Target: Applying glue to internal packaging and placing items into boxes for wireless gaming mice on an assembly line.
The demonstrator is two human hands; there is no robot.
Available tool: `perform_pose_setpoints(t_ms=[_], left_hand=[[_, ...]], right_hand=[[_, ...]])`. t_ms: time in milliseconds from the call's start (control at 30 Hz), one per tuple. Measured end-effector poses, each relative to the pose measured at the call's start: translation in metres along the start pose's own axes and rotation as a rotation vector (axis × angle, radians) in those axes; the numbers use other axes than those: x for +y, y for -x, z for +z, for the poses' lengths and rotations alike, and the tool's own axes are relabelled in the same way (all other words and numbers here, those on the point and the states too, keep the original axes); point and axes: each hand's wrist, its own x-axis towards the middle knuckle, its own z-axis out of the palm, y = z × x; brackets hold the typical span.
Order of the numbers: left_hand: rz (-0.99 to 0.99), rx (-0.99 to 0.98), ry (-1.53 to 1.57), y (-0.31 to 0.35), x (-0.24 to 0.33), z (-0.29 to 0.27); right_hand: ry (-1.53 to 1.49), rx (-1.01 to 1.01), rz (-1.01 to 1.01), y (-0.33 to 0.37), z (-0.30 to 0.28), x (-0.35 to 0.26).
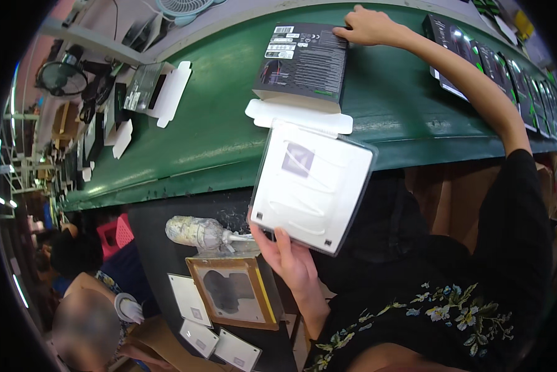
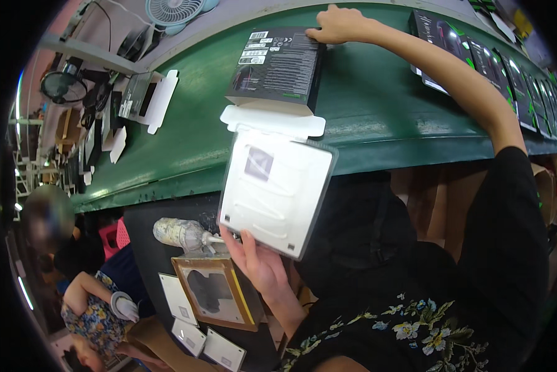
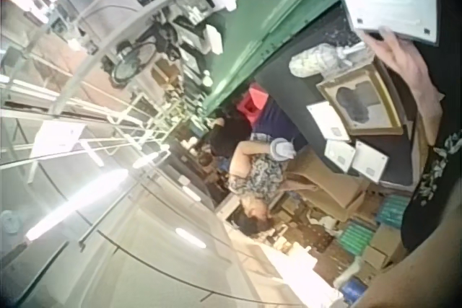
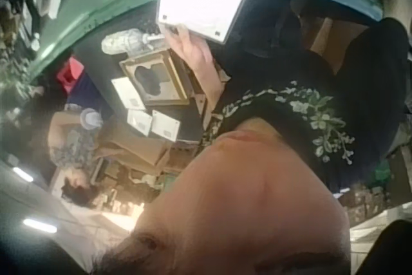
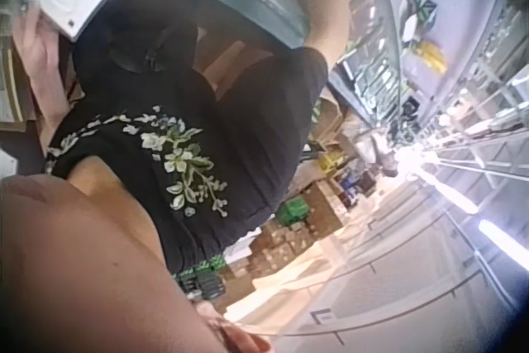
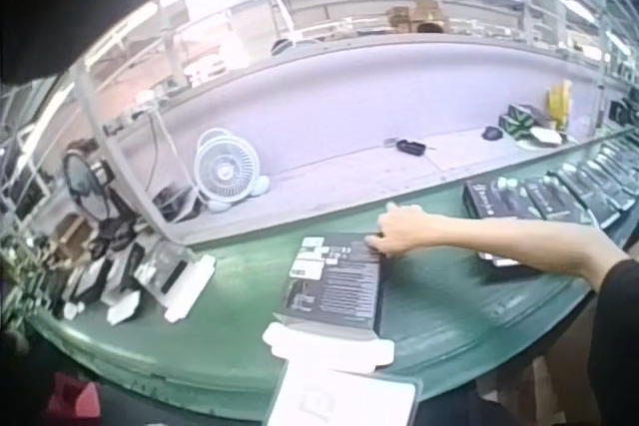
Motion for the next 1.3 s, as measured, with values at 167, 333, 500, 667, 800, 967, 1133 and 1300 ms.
perform_pose_setpoints(t_ms=[167, 333, 500, 667, 800, 967, 1133, 1300], left_hand=[[-0.028, 0.005, 0.007, -0.035, -0.023, 0.010], [-0.085, -0.004, -0.029, -0.063, -0.033, 0.025], [-0.087, 0.031, -0.049, -0.076, -0.030, 0.049], [-0.122, -0.033, -0.040, -0.076, -0.036, 0.050], [-0.133, -0.034, -0.048, -0.083, -0.044, 0.056], [-0.182, -0.174, 0.042, -0.121, -0.061, 0.100], [-0.319, -0.156, 0.186, -0.154, -0.085, 0.142], [-0.415, -0.111, 0.275, -0.156, -0.095, 0.159]], right_hand=[[-0.373, 0.449, -0.593, -0.011, 0.004, -0.035], [-0.461, 0.346, -0.284, -0.023, 0.028, -0.039], [-0.540, 0.345, -0.135, -0.021, 0.036, -0.027], [-0.429, 0.187, -0.104, -0.028, 0.034, -0.014], [-0.469, 0.274, -0.237, -0.014, 0.022, -0.023], [-0.367, 0.234, -0.269, -0.014, 0.021, -0.017], [-0.512, 0.283, -0.188, -0.021, 0.044, -0.006], [-0.547, 0.353, -0.240, -0.011, 0.043, -0.004]])
